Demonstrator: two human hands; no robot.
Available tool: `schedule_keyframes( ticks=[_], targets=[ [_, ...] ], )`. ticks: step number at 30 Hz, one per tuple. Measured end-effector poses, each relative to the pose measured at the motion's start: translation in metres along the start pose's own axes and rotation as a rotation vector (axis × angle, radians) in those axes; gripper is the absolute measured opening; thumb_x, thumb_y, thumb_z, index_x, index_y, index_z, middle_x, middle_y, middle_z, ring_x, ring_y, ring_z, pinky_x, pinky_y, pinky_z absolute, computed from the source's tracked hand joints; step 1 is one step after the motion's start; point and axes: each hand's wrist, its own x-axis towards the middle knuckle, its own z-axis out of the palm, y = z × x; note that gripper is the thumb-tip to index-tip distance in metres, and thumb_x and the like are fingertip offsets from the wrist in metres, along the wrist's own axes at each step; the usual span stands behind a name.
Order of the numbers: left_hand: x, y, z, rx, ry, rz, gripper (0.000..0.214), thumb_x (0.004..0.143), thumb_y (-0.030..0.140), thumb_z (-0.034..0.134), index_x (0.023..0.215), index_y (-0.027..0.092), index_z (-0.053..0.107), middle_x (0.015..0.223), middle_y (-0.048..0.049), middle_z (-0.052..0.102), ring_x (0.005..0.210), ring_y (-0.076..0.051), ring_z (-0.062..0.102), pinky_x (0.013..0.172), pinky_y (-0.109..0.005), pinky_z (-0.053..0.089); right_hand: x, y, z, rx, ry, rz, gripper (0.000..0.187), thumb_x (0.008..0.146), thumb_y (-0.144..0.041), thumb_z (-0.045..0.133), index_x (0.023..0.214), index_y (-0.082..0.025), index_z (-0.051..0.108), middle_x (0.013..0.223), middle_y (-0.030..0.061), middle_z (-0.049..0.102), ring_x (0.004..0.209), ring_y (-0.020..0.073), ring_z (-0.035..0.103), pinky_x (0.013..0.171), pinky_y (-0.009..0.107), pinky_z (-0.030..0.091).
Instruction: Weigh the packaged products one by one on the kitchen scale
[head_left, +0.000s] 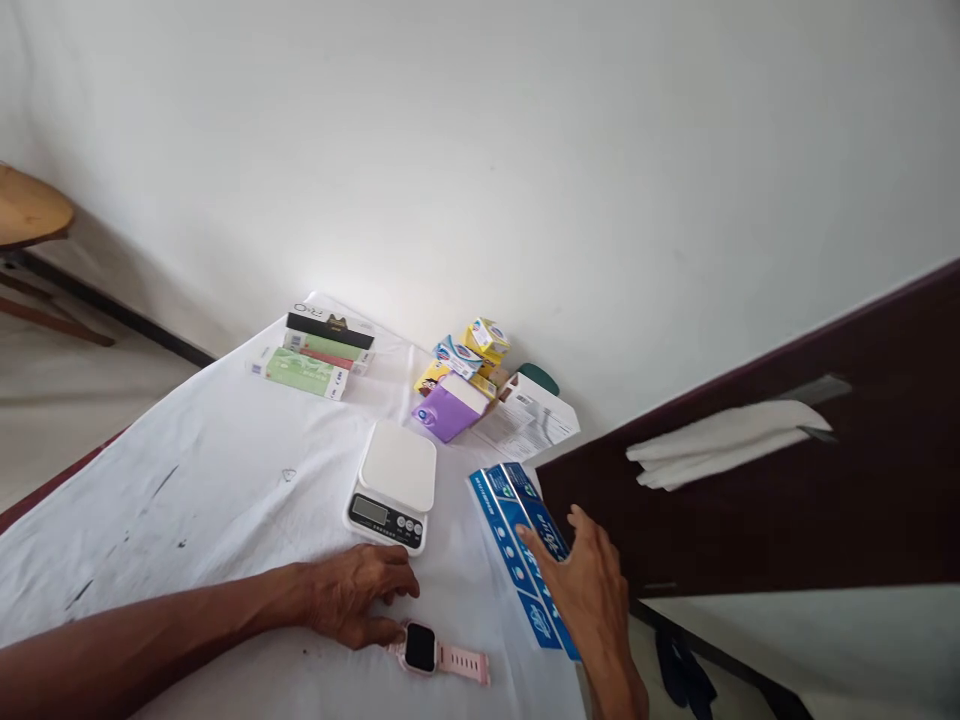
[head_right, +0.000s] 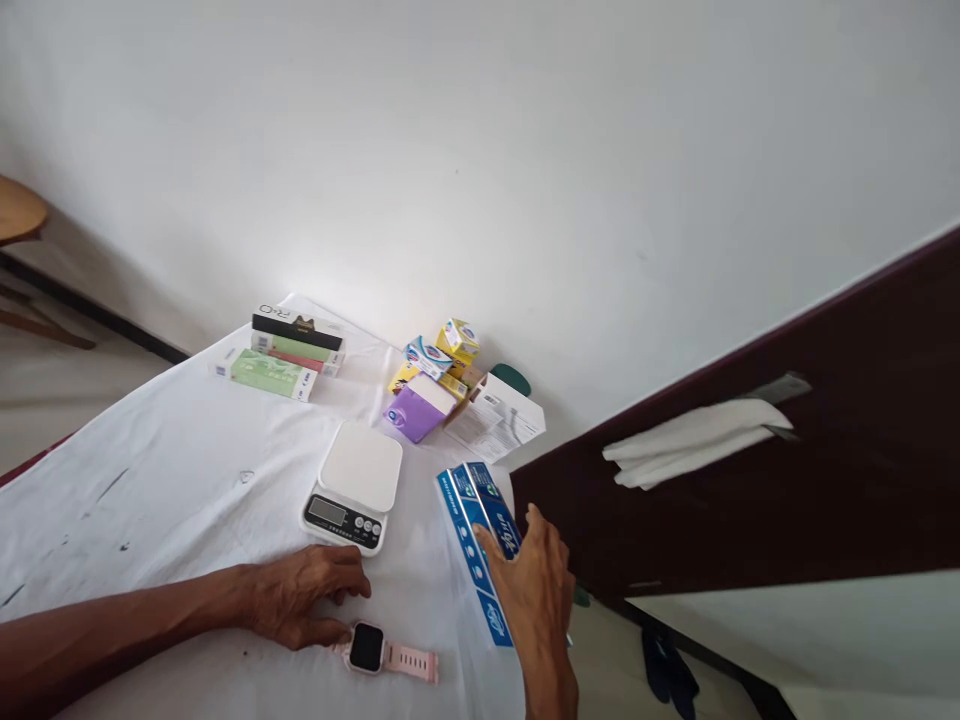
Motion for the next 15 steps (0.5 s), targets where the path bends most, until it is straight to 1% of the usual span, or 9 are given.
schedule_keyframes(
  ticks=[1,3,5,6,8,10,13,15],
  targets=[
    [0.000,-0.001,0.001,0.003,0.003,0.010,0.038,0.080,0.030,0.075,0.114,0.016,0.064,0.103,-0.0075,0.063,0.074,-0.017,0.065,0.063,-0.026,0.054,0.001,-0.012,-0.003,0.012,0.046,-0.060,0.081,0.086,-0.067,0.054,0.142,-0.009,0.051,0.135,0.0244,0.060,0.126,0.0440,0.054,0.096,0.057,0.048],
    [0.001,-0.004,0.003,0.003,0.010,0.032,0.039,0.078,0.030,0.078,0.112,0.016,0.065,0.101,-0.0075,0.063,0.071,-0.017,0.063,0.061,-0.025,0.054,0.005,-0.046,-0.005,0.089,0.114,-0.234,0.069,0.091,-0.064,0.052,0.136,-0.013,0.056,0.130,0.0220,0.063,0.123,0.0403,0.056,0.099,0.054,0.048],
    [0.002,-0.008,0.006,-0.011,0.029,0.050,0.039,0.077,0.030,0.078,0.111,0.015,0.066,0.101,-0.0078,0.063,0.069,-0.016,0.062,0.061,-0.025,0.055,0.008,-0.090,-0.001,0.190,0.123,-0.435,0.054,0.095,-0.057,0.052,0.130,-0.017,0.061,0.124,0.0184,0.066,0.118,0.0357,0.059,0.099,0.049,0.049],
    [0.002,-0.010,0.007,-0.018,0.038,0.057,0.039,0.076,0.031,0.078,0.110,0.015,0.066,0.100,-0.0078,0.063,0.068,-0.016,0.062,0.060,-0.025,0.055,0.011,-0.115,0.004,0.237,0.103,-0.530,0.047,0.097,-0.052,0.053,0.128,-0.019,0.061,0.122,0.0169,0.067,0.116,0.0339,0.060,0.099,0.048,0.049],
    [0.003,-0.013,0.011,-0.019,0.054,0.067,0.039,0.076,0.032,0.078,0.109,0.015,0.067,0.094,-0.0071,0.063,0.068,-0.017,0.062,0.060,-0.026,0.055,0.018,-0.166,0.020,0.305,0.034,-0.672,0.038,0.099,-0.042,0.053,0.128,-0.019,0.061,0.121,0.0153,0.068,0.116,0.0314,0.060,0.100,0.047,0.049],
    [0.005,-0.017,0.015,-0.004,0.059,0.085,0.039,0.076,0.033,0.078,0.109,0.015,0.068,0.086,-0.0060,0.063,0.072,-0.021,0.063,0.061,-0.027,0.055,0.028,-0.216,0.042,0.318,-0.067,-0.762,0.037,0.098,-0.036,0.058,0.130,-0.018,0.059,0.125,0.0151,0.066,0.120,0.0304,0.059,0.103,0.046,0.048],
    [0.007,-0.024,0.021,0.012,0.052,0.124,0.041,0.077,0.035,0.077,0.110,0.013,0.068,0.081,-0.0065,0.066,0.080,-0.025,0.067,0.064,-0.029,0.056,0.048,-0.279,0.077,0.216,-0.250,-0.793,0.048,0.092,-0.033,0.068,0.135,-0.017,0.054,0.134,0.0150,0.062,0.127,0.0304,0.056,0.102,0.045,0.048],
    [0.009,-0.030,0.025,0.015,0.042,0.141,0.037,0.078,0.032,0.075,0.110,0.014,0.068,0.087,-0.0073,0.068,0.084,-0.025,0.069,0.067,-0.029,0.057,0.060,-0.310,0.097,0.158,-0.312,-0.796,0.052,0.088,-0.035,0.072,0.134,-0.018,0.054,0.135,0.0149,0.061,0.127,0.0312,0.056,0.099,0.045,0.049]
  ],
)
